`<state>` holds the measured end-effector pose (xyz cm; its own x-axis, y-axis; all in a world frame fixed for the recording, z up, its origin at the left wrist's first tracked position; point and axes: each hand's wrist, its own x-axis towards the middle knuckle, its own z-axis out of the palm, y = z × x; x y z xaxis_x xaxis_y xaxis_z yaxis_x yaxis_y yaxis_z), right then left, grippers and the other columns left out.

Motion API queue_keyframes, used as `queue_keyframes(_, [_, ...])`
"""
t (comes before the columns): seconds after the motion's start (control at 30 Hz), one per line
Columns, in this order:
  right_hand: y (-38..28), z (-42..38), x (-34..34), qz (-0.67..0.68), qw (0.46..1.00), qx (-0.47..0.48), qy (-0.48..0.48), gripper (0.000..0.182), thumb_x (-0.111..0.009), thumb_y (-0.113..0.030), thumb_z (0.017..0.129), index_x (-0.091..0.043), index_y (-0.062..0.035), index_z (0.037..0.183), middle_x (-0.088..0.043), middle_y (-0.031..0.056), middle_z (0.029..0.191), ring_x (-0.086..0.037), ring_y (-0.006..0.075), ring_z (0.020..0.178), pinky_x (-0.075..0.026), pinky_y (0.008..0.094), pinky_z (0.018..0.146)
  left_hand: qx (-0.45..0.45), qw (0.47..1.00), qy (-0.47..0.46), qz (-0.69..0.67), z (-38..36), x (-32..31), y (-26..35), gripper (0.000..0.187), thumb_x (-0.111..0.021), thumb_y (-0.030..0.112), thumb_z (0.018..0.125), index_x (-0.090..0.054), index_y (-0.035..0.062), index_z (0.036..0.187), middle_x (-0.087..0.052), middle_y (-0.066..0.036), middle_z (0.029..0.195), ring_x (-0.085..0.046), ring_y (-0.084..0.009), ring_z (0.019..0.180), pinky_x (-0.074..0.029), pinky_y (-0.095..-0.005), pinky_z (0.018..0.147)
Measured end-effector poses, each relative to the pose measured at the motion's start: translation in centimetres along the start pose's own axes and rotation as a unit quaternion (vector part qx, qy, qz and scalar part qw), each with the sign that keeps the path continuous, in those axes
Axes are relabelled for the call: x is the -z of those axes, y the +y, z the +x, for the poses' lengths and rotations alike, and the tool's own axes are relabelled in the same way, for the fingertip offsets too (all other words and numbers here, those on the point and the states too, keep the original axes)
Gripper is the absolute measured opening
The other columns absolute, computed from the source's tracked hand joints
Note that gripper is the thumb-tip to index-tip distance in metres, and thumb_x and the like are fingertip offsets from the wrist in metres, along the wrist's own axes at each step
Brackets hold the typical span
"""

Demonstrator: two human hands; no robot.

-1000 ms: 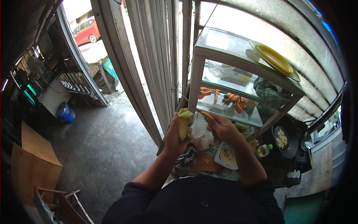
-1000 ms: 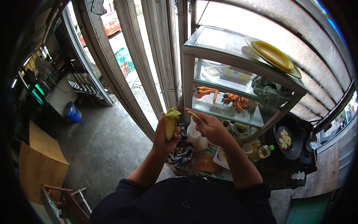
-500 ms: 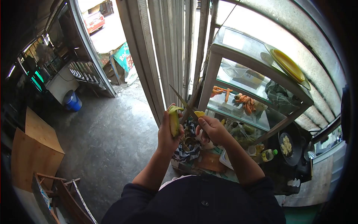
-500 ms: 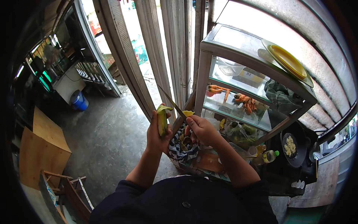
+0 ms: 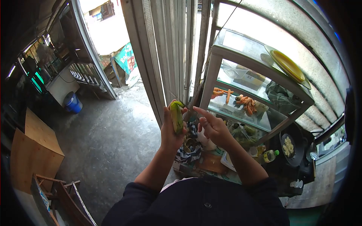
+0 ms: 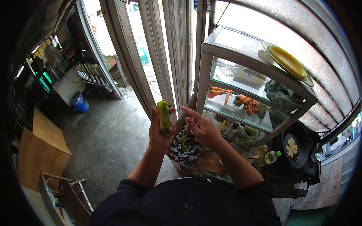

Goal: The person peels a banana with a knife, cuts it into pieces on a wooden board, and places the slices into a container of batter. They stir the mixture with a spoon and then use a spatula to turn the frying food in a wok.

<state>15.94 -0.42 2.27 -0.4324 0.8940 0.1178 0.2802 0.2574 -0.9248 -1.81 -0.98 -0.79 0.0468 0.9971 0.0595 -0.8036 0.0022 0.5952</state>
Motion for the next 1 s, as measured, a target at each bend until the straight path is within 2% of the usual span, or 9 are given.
queue_keyframes(0.13, [0.1,-1.5,-1.2,-0.089,0.984,0.146,0.056,0.053,-0.063,-0.02,0.089,-0.044,-0.012,0.138,-0.061,0.0027,0.069,-0.056,0.0091,0.059,-0.047,0.0262,0.06,0.01,0.997,0.06,-0.038,0.0,-1.3,-0.8,0.049,-0.038,0.049,0.097,-0.04,0.0148,0.132,-0.057,-0.008,0.103,-0.054,-0.0077,0.057,-0.046,-0.0176,0.045])
queue_keyframes(0.27, [-1.1,-2.9,-1.7,-0.155,0.972,0.175,0.012,0.065,-0.071,-0.02,0.082,-0.043,-0.0127,0.14,-0.063,0.0055,0.071,-0.058,0.0119,0.059,-0.049,0.0278,0.061,0.01,0.998,0.013,-0.067,0.5,-1.1,-2.4,0.043,-0.036,0.047,0.099,-0.049,0.0076,0.108,-0.054,-0.004,0.089,-0.05,-0.0087,0.05,-0.043,-0.0207,0.04])
queue_keyframes(0.33, [-1.1,-3.4,-1.8,-0.135,0.971,0.195,0.014,0.07,-0.074,-0.024,0.079,-0.042,-0.0129,0.14,-0.064,0.0069,0.072,-0.059,0.0138,0.059,-0.049,0.0288,0.062,0.025,0.997,-0.012,-0.074,0.7,-1.2,-2.8,0.042,-0.033,0.047,0.1,-0.047,0.0093,0.113,-0.05,-0.003,0.086,-0.048,-0.0084,0.048,-0.042,-0.0193,0.037])
queue_keyframes(0.37, [-1.3,-3.6,-1.7,-0.135,0.971,0.194,0.017,0.07,-0.074,-0.024,0.079,-0.042,-0.0129,0.14,-0.064,0.0069,0.072,-0.059,0.0138,0.059,-0.049,0.0288,0.062,-0.004,0.998,-0.011,-0.062,0.7,-1.4,-3.1,0.041,-0.033,0.047,0.1,-0.045,0.0116,0.117,-0.049,-0.003,0.088,-0.047,-0.0081,0.048,-0.041,-0.0188,0.037])
queue_keyframes(0.43, [-1.6,-4.2,-1.5,-0.161,0.975,0.146,0.04,0.065,-0.07,-0.033,0.082,-0.044,-0.0185,0.139,-0.069,0.0147,0.085,-0.069,0.0268,0.073,-0.053,0.0341,0.065,-0.03,0.998,-0.012,-0.049,0.4,-2.3,-3.4,0.041,-0.032,0.047,0.1,-0.043,0.0138,0.121,-0.048,-0.003,0.09,-0.047,-0.0079,0.047,-0.041,-0.0183,0.036])
queue_keyframes(0.63, [-0.5,-4.8,-1.0,-0.175,0.964,0.176,0.097,0.063,-0.068,-0.038,0.082,-0.047,-0.0158,0.137,-0.068,0.0118,0.079,-0.067,0.0271,0.067,-0.052,0.0342,0.061,-0.068,0.997,-0.033,-0.013,-0.1,-3.4,-4.0,0.05,-0.034,0.048,0.098,-0.03,0.0139,0.134,-0.047,-0.005,0.095,-0.052,-0.007,0.059,-0.047,-0.018,0.045])
queue_keyframes(0.73, [-0.4,-5.0,-0.5,-0.239,0.942,0.204,0.121,0.059,-0.067,-0.036,0.083,-0.05,-0.0169,0.135,-0.064,0.0053,0.071,-0.063,0.0225,0.058,-0.049,0.0334,0.055,-0.057,0.998,-0.034,-0.019,0.0,-3.9,-4.7,0.051,-0.036,0.049,0.098,-0.031,0.0119,0.131,-0.046,-0.005,0.095,-0.052,-0.0078,0.064,-0.048,-0.019,0.051])
queue_keyframes(0.83, [-0.8,-5.3,-0.3,-0.333,0.896,0.248,0.156,0.057,-0.071,-0.026,0.079,-0.053,-0.0156,0.133,-0.064,0.0077,0.073,-0.062,0.0223,0.059,-0.049,0.0324,0.055,-0.036,0.999,-0.028,-0.027,-0.1,-4.6,-4.7,0.045,-0.039,0.049,0.097,-0.035,0.0103,0.12,-0.045,-0.005,0.094,-0.052,-0.0089,0.064,-0.048,-0.0198,0.053])
queue_keyframes(1.0, [-0.7,-5.2,-0.9,-0.321,0.875,0.289,0.217,0.049,-0.067,-0.025,0.082,-0.056,-0.0152,0.129,-0.061,0.006,0.07,-0.058,0.0214,0.055,-0.047,0.0336,0.052,-0.048,0.996,-0.038,-0.067,0.0,-5.5,-5.0,0.036,-0.041,0.047,0.098,-0.036,0.0107,0.099,-0.045,-0.005,0.093,-0.053,-0.01,0.065,-0.047,-0.0207,0.052])
